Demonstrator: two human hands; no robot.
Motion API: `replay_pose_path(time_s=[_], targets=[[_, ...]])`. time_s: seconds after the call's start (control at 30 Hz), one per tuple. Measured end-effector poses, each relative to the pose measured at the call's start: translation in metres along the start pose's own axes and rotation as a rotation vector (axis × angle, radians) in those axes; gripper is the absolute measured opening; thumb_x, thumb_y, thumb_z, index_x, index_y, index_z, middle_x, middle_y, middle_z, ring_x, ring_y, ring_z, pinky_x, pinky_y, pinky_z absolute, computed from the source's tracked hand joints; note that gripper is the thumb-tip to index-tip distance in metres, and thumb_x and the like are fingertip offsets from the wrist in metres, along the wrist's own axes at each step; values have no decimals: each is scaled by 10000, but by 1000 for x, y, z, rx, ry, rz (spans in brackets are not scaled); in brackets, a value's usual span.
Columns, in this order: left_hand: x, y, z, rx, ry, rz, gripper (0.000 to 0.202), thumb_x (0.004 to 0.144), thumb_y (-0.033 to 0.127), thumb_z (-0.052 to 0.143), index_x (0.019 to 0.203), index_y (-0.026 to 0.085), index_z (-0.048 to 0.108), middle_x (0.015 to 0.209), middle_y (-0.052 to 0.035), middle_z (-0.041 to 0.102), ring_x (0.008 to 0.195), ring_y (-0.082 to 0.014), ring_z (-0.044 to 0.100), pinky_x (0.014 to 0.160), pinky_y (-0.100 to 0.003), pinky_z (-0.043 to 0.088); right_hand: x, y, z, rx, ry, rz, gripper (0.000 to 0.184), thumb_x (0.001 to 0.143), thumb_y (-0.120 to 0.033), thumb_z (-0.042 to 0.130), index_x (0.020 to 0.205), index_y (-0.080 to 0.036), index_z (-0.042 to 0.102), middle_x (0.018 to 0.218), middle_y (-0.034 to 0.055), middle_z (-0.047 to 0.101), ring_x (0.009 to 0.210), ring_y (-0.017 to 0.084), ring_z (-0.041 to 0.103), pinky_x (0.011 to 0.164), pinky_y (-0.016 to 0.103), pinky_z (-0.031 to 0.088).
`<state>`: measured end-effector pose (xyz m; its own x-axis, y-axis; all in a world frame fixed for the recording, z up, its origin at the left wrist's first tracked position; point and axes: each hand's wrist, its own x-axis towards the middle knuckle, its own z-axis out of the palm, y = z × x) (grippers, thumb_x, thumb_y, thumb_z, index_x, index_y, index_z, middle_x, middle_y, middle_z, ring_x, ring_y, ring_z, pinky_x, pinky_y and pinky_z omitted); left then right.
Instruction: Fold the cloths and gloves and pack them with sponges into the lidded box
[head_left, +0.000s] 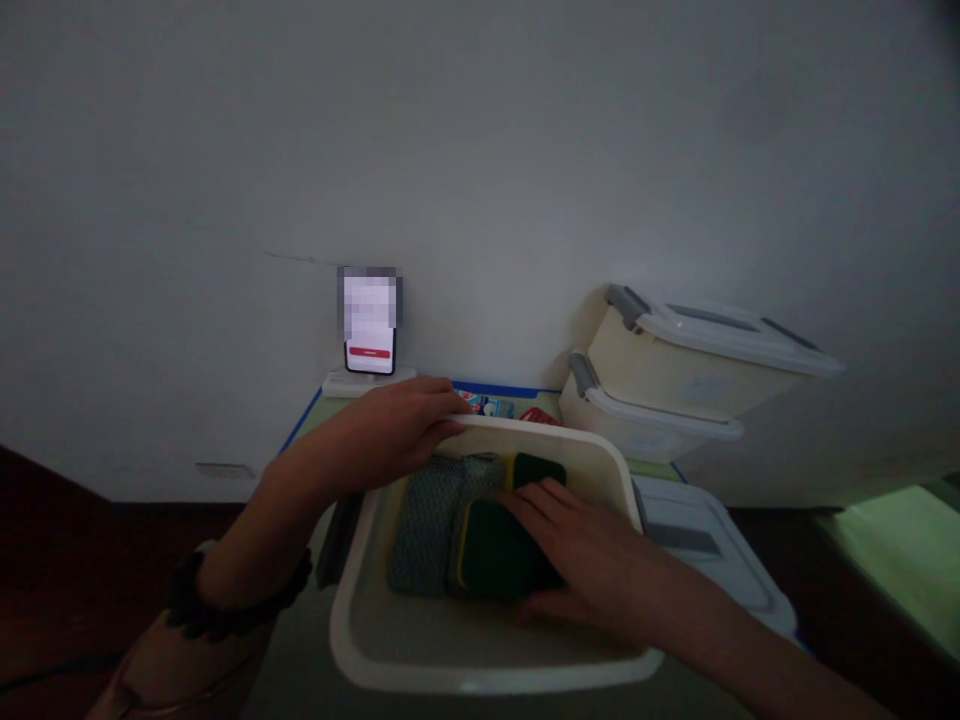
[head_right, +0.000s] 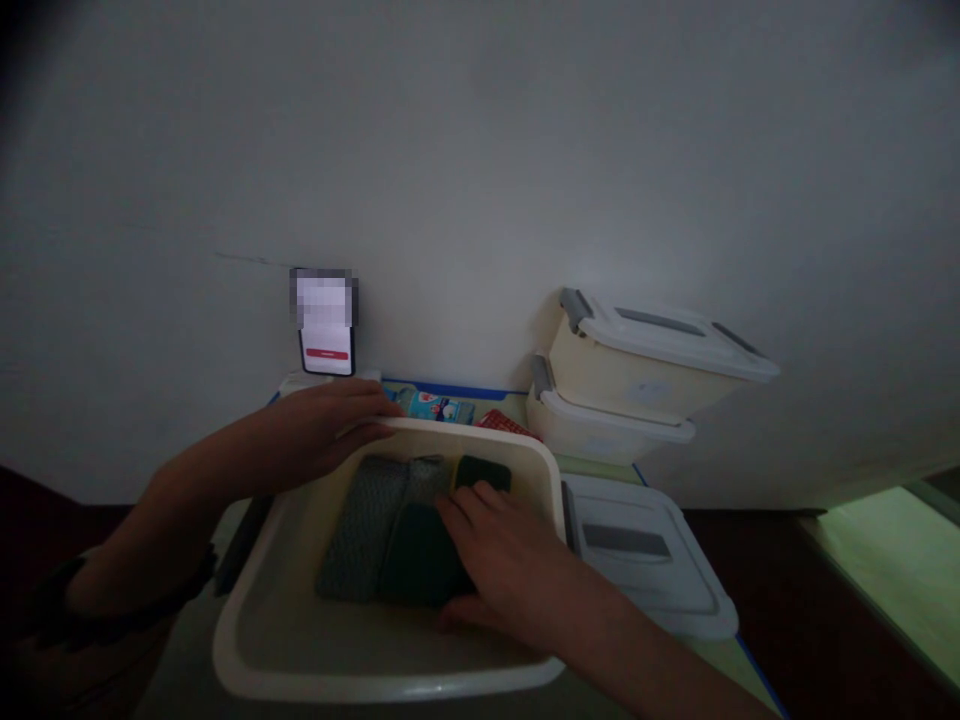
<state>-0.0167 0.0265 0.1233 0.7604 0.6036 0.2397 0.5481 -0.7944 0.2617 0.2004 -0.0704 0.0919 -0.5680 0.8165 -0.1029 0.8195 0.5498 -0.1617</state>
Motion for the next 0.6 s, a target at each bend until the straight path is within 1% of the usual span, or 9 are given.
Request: replay_pose_path(time_s=[0.1, 0.2, 0.27, 0.33, 0.37, 0.5, 0.6], targets=[[0, 0, 0, -3, -5, 2, 255, 873, 235, 353, 1010, 191, 564, 931, -38, 574, 798, -146, 549, 701, -260, 415, 1, 0, 0, -17, -12, 2, 784, 619, -506, 662, 1241, -91, 427, 1114, 156, 551, 987, 292, 517, 833, 440, 439], [1, -1, 0, -10, -13, 9, 256, 872, 241, 353, 988, 189, 575, 919, -38, 577, 789, -145, 550, 706, -261, 413, 1, 0, -4, 6, -23, -46, 794, 628, -574, 613, 1238, -98, 434, 1094, 151, 560, 962, 283, 537, 812, 425, 451], [1, -1, -1, -11, -14, 9, 259, 870, 239, 351, 978, 187, 581, 916, -41, 579, 788, -147, 551, 709, -263, 412, 1, 0, -5, -5, -13, -81, 687, 692, -522, 588, 1234, -127, 441, 1093, 134, 561, 959, 269, 544, 809, 414, 452], [1, -1, -1, -16, -12, 6, 264, 867, 240, 351, 974, 184, 586, 912, -44, 583, 788, -149, 552, 708, -265, 412, 1, -1, -3, -34, -1, -92, 550, 740, -410, 591, 1213, -160, 460, 1086, 114, 562, 940, 254, 553, 798, 407, 455], [0, -1, -1, -20, -10, 4, 267, 867, 242, 350, 975, 184, 587, 913, -45, 584, 791, -150, 553, 709, -266, 412, 2, -2, -1, -47, 3, -87, 505, 743, -365, 600, 1193, -172, 475, 1074, 106, 563, 923, 248, 559, 786, 403, 460], [1, -2, 1, -27, 0, 9, 266, 866, 244, 353, 981, 188, 587, 919, -44, 588, 798, -151, 556, 717, -268, 415, 7, -8, 9, -94, 18, -19, 447, 701, -319, 647, 1102, -159, 531, 994, 104, 567, 857, 252, 576, 731, 407, 476], [1, -4, 3, -22, 1, 13, 272, 867, 250, 353, 984, 193, 591, 918, -42, 594, 796, -149, 561, 722, -267, 417, 7, -10, 6, -102, 39, -13, 438, 696, -328, 652, 1081, -153, 536, 978, 103, 561, 856, 254, 570, 726, 415, 478]])
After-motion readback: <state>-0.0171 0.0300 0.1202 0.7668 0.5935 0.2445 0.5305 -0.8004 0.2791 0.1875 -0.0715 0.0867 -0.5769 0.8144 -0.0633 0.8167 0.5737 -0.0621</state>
